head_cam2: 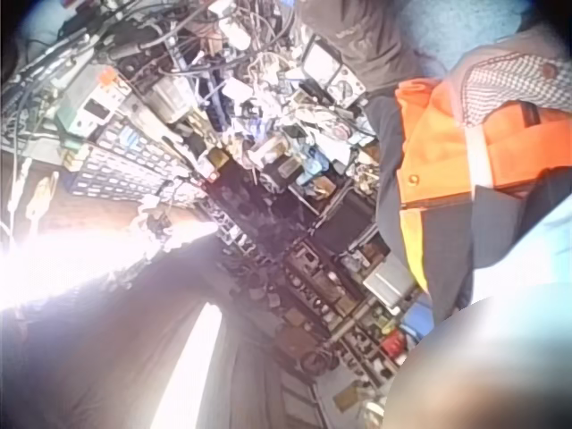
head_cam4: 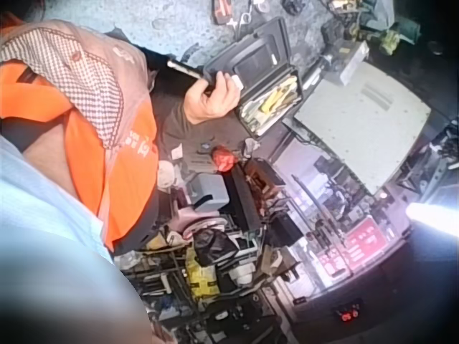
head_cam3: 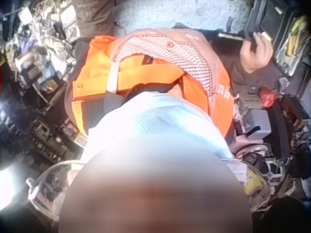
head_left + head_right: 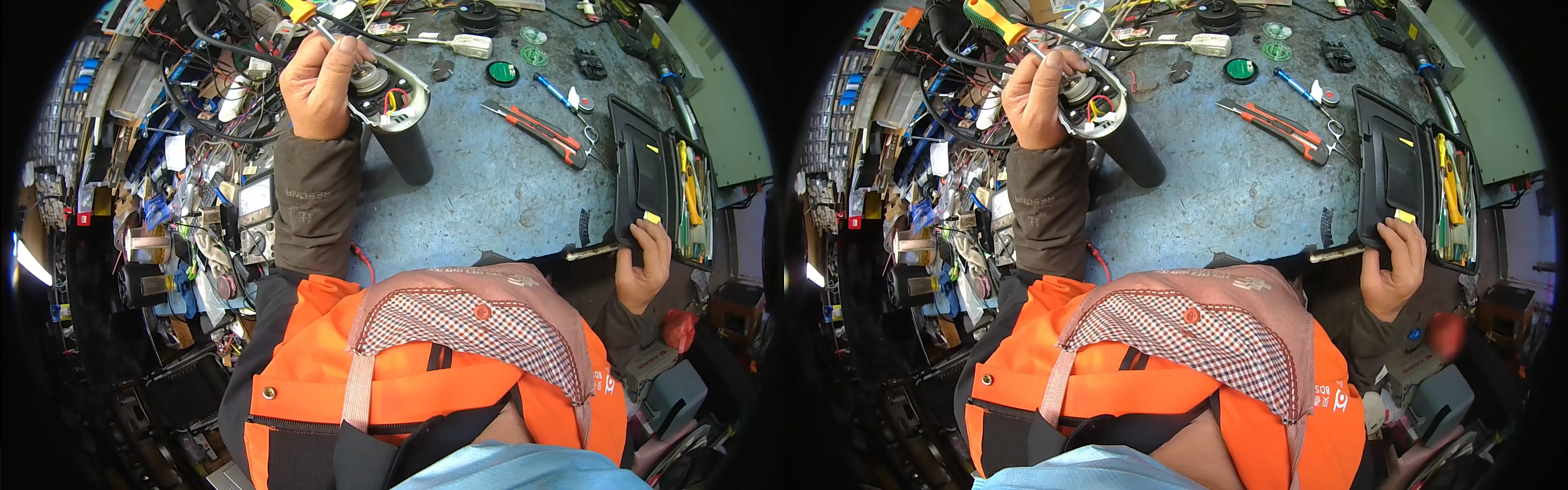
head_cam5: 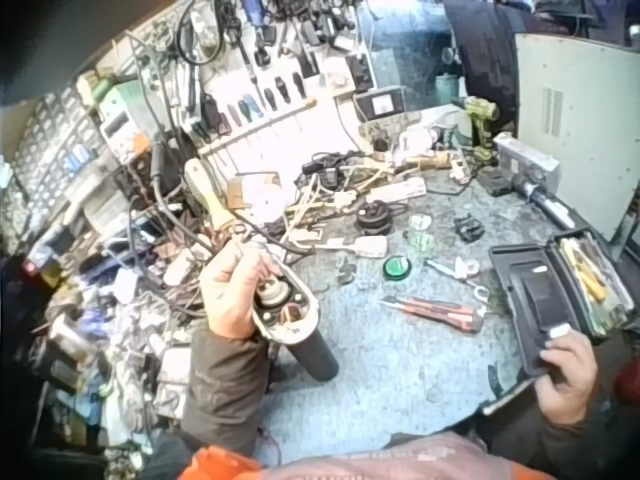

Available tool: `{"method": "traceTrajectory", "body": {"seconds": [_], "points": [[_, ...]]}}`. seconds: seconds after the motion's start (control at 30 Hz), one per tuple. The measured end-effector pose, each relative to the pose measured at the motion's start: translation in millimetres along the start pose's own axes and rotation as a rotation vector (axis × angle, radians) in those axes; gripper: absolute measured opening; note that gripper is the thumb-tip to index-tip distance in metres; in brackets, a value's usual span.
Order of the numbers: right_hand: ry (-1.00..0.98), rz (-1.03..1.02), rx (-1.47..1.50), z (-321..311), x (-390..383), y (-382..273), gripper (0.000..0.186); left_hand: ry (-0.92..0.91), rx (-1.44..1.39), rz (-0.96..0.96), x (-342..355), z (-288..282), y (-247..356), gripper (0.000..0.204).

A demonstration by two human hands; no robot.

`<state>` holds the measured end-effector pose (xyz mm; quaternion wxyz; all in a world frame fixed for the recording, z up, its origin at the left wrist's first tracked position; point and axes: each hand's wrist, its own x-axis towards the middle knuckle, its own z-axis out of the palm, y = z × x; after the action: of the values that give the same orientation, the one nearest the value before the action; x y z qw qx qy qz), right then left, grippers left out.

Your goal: The person is repairing an electronic device, likely a motor or actuator, in a workshop. They use a screwdriver to adjust internal components and a multimeter to test electrical connections.

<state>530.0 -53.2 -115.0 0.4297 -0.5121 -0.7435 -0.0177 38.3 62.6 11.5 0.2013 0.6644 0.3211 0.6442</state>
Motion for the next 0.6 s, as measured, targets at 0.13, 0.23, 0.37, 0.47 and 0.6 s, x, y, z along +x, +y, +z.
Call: {"method": "traceTrajectory", "body": {"seconds": [0.13,0.23,0.37,0.47,0.6], "points": [[0.001,-0.007,0.007,1,2,2,0.037,0.015,0.007,-0.028,-1,1,1,0.023],[0.012,0.000,0.007,-3,4,2,0.036,0.018,0.024,0.004,3,5,-6,0.023],[0.062,0.045,0.012,-3,4,14,0.035,0.043,0.079,-0.064,2,27,-3,0.020],[0.064,-0.015,0.029,4,22,52,0.032,-0.023,0.288,-0.021,-3,12,-18,0.026],[0.089,-0.037,0.041,-34,25,139,0.028,0.038,0.125,-0.131,-2,84,-47,0.029]]}}
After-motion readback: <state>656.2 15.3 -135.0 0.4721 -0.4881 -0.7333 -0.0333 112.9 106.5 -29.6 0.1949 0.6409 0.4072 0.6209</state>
